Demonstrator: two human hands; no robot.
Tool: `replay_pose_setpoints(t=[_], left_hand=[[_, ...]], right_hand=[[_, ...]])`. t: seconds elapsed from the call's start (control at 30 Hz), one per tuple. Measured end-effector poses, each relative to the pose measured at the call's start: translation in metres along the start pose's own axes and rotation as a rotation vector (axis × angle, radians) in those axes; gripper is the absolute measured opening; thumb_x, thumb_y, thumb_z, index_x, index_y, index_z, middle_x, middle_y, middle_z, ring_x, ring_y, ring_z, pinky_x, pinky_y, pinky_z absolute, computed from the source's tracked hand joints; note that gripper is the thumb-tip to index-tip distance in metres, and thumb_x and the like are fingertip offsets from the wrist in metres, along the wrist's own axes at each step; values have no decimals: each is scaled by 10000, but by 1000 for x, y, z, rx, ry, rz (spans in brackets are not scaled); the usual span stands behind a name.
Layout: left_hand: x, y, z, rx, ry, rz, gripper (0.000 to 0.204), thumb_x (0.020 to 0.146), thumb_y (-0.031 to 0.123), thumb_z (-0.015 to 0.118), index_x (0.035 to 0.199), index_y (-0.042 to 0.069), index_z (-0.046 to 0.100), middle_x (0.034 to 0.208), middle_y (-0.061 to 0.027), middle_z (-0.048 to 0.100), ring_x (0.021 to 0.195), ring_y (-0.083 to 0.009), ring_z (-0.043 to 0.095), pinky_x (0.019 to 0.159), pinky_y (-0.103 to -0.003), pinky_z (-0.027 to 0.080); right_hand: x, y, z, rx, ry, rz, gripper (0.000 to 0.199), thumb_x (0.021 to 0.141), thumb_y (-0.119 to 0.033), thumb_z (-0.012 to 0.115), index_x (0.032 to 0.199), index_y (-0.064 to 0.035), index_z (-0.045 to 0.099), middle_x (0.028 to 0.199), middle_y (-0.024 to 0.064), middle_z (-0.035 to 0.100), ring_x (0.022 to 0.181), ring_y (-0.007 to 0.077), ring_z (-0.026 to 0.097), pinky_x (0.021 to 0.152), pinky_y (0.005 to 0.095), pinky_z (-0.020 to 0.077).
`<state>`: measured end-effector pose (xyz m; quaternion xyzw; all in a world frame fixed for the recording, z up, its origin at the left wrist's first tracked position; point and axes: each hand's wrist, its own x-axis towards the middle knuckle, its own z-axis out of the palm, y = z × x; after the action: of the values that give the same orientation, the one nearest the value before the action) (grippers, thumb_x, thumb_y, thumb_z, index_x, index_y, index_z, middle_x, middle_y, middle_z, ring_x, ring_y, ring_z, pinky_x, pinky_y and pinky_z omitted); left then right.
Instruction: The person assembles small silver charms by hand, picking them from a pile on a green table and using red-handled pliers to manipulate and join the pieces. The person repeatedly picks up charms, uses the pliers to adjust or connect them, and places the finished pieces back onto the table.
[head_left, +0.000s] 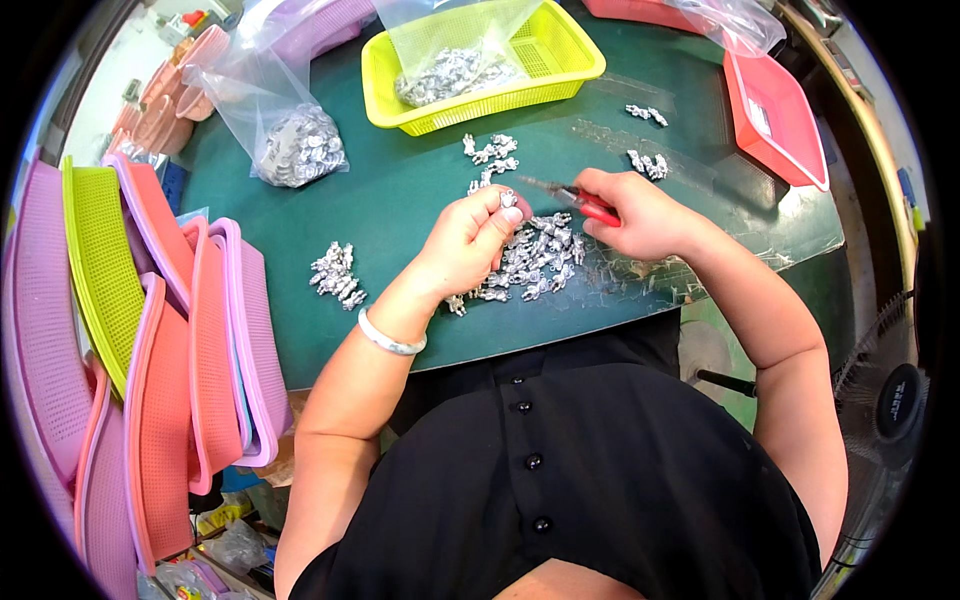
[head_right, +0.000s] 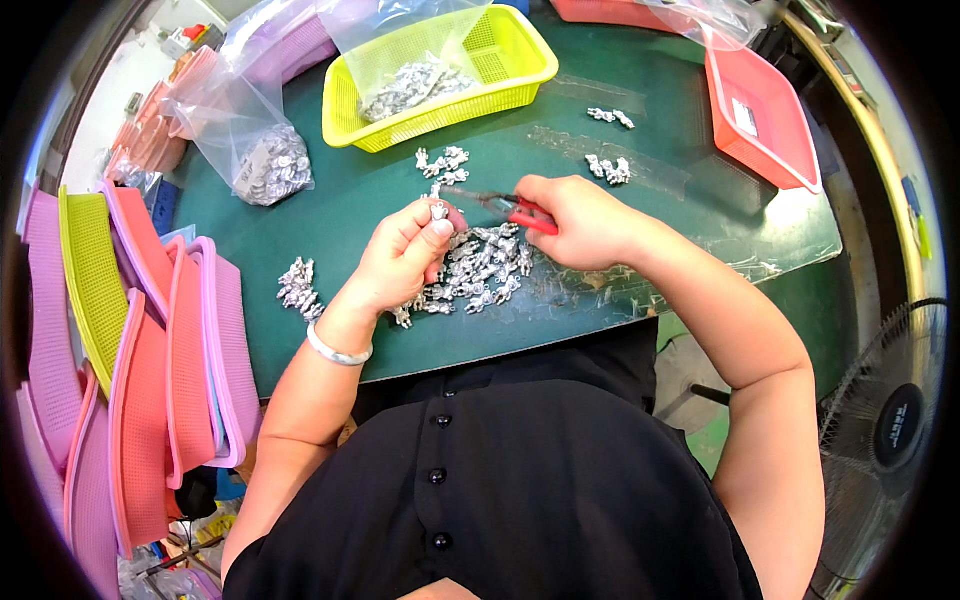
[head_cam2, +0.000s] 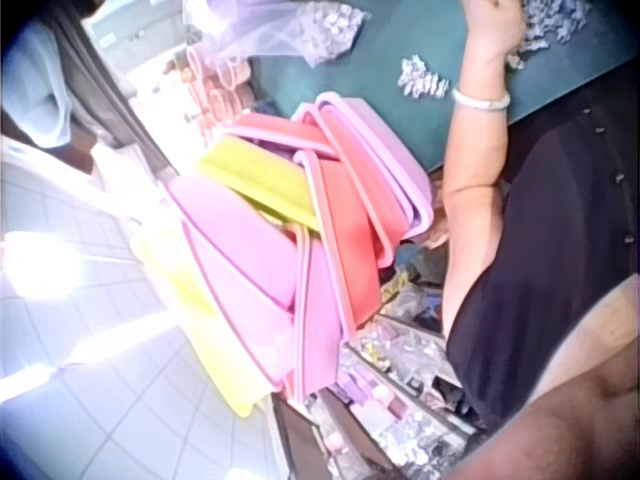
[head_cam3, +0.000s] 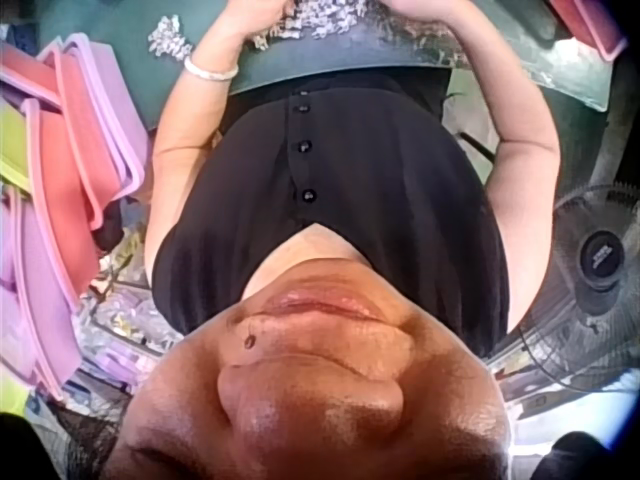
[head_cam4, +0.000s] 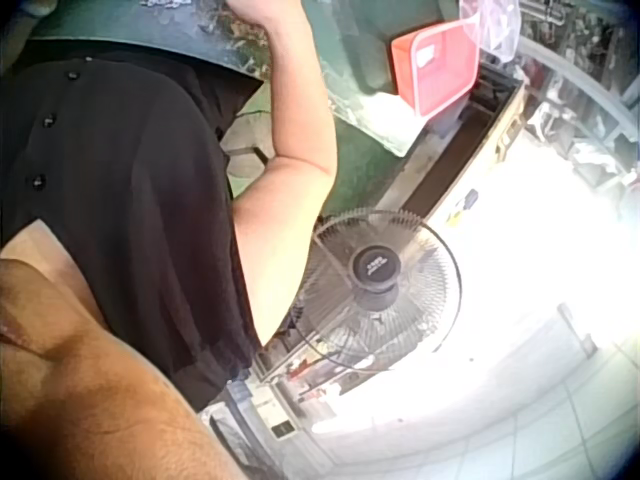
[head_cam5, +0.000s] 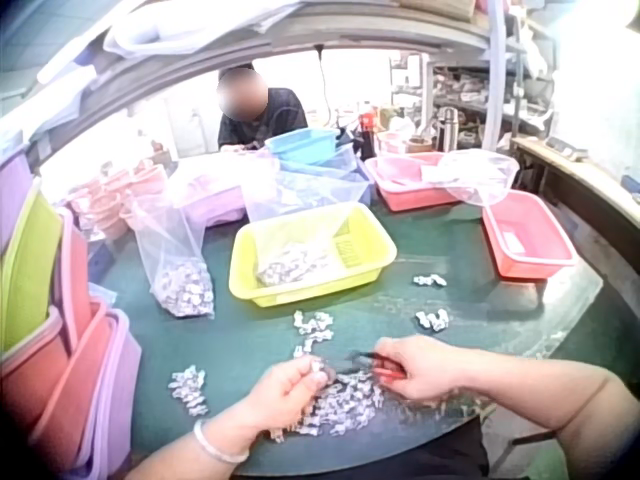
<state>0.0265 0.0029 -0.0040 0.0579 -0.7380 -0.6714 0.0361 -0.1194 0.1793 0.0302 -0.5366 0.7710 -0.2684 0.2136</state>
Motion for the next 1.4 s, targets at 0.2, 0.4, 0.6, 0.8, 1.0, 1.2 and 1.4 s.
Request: replay_pose_setpoints(t=[0.2, 0.4, 0.6, 0.8, 1.0, 1.2, 1.4], left_hand=[[2, -2, -3, -174, -2, 14, 192, 915, 205, 462, 937, 26, 527, 600, 43, 414, 472, -28, 374, 446, -160, 334], [1, 1, -4, -178, -6, 9, 188, 914, 196, 463, 949, 23, 528, 597, 43, 413, 466, -29, 374, 442, -157, 328], [1, 1, -4, -142, -1, 6, 183, 916, 188, 458, 955, 27, 535, 605, 45, 419, 464, -26, 379, 443, -153, 326], [1, 0, -5, -126, -7, -3, 160, 915, 165, 455, 953, 34, 539, 623, 51, 434, 463, -16, 385, 439, -149, 325], [2, -2, -7, -131, -18, -36, 155, 913, 164, 461, 943, 40, 549, 629, 57, 446, 459, -9, 384, 435, -145, 326], [0, 4, -8, -98, -8, -50, 150, 907, 160, 458, 932, 46, 552, 614, 56, 432, 457, -20, 400, 424, -174, 360], [0, 1, -6, -84, 42, -17, 158, 907, 166, 464, 901, 46, 566, 618, 52, 452, 462, -21, 414, 432, -172, 373]], right_hand=[[3, -4, -9, 78, -63, 43, 209, 710, -80, 584, 889, 8, 519, 735, 164, 555, 695, 316, 549, 638, 368, 434], [6, -6, -4, 1, -35, -41, 146, 701, -86, 585, 793, 10, 526, 742, 192, 559, 732, 377, 542, 635, 405, 426], [8, -8, -2, -22, -60, -23, 143, 714, -103, 587, 776, 10, 526, 727, 191, 556, 720, 374, 543, 636, 408, 426], [9, -9, -1, -41, -54, -24, 129, 722, -108, 583, 757, 1, 525, 702, 187, 554, 707, 372, 545, 622, 419, 421], [11, -7, 2, -56, -42, -53, 102, 715, -80, 569, 742, 4, 515, 691, 196, 552, 704, 377, 546, 611, 426, 418], [9, -5, 13, -195, 89, -99, 173, 692, 9, 543, 862, 11, 510, 760, 181, 541, 710, 378, 525, 604, 414, 411], [8, -6, 22, -233, 166, -40, 246, 631, 40, 517, 871, -3, 488, 777, 165, 525, 710, 376, 524, 599, 423, 413]])
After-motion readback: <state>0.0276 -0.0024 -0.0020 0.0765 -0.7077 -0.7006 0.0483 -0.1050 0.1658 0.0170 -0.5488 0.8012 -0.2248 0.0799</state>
